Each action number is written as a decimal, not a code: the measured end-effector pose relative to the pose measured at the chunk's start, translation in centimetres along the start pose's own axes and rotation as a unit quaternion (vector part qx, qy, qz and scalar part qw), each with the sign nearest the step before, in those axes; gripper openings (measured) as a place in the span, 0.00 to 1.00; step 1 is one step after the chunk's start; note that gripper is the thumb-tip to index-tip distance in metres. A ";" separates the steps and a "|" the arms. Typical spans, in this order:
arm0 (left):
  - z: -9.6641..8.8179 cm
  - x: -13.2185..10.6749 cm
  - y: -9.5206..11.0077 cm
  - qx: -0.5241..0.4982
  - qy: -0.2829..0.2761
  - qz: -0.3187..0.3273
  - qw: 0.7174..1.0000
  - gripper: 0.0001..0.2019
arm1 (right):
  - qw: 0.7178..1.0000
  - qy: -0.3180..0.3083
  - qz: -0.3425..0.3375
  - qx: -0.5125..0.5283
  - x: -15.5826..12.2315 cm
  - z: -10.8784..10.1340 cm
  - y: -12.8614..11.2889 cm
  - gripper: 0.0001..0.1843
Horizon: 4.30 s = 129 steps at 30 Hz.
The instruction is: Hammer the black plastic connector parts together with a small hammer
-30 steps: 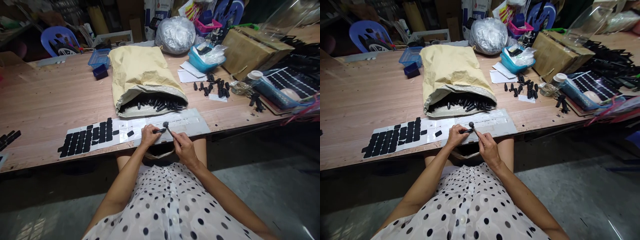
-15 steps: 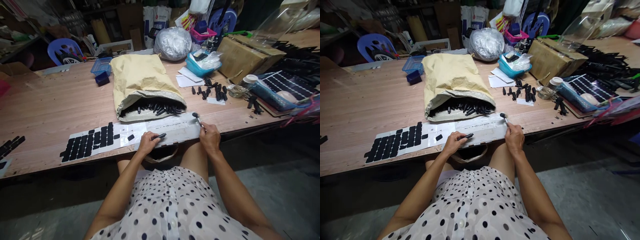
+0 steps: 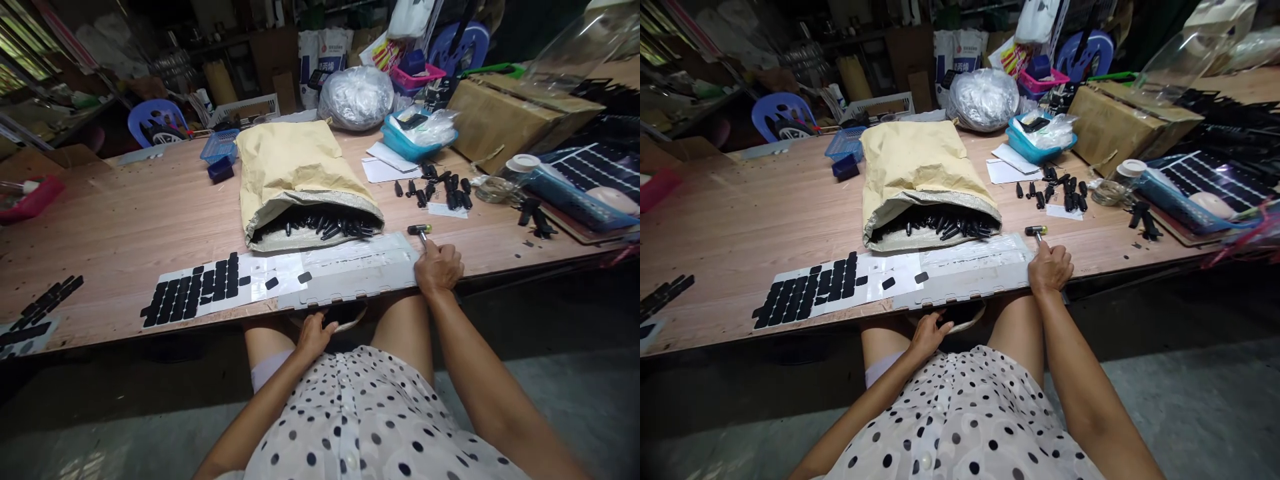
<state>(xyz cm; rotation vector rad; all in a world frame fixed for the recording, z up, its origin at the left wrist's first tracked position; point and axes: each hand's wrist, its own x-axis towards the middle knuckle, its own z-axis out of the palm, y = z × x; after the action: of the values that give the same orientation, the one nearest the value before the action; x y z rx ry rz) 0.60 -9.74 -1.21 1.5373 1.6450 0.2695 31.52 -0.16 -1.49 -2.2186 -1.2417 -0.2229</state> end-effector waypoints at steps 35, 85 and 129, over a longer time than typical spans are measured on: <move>-5.2 5.9 2.8 0.086 0.136 0.247 0.955 0.05 | 0.995 -0.074 0.056 -0.039 0.3 -1.4 -1.4 0.21; -4.9 7.1 3.8 0.067 0.090 0.170 0.979 0.16 | 0.995 -0.091 0.010 -0.048 -0.5 -2.9 -1.2 0.22; -8.3 17.4 10.6 0.193 0.165 0.123 0.959 0.07 | 0.992 -0.053 -0.036 -0.108 -1.6 -0.8 -2.9 0.21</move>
<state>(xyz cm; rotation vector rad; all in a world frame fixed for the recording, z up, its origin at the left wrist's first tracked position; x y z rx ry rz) 4.43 11.37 3.54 2.0907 1.8369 0.3702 28.36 -0.62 -0.38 -2.3982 -1.4144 -0.2823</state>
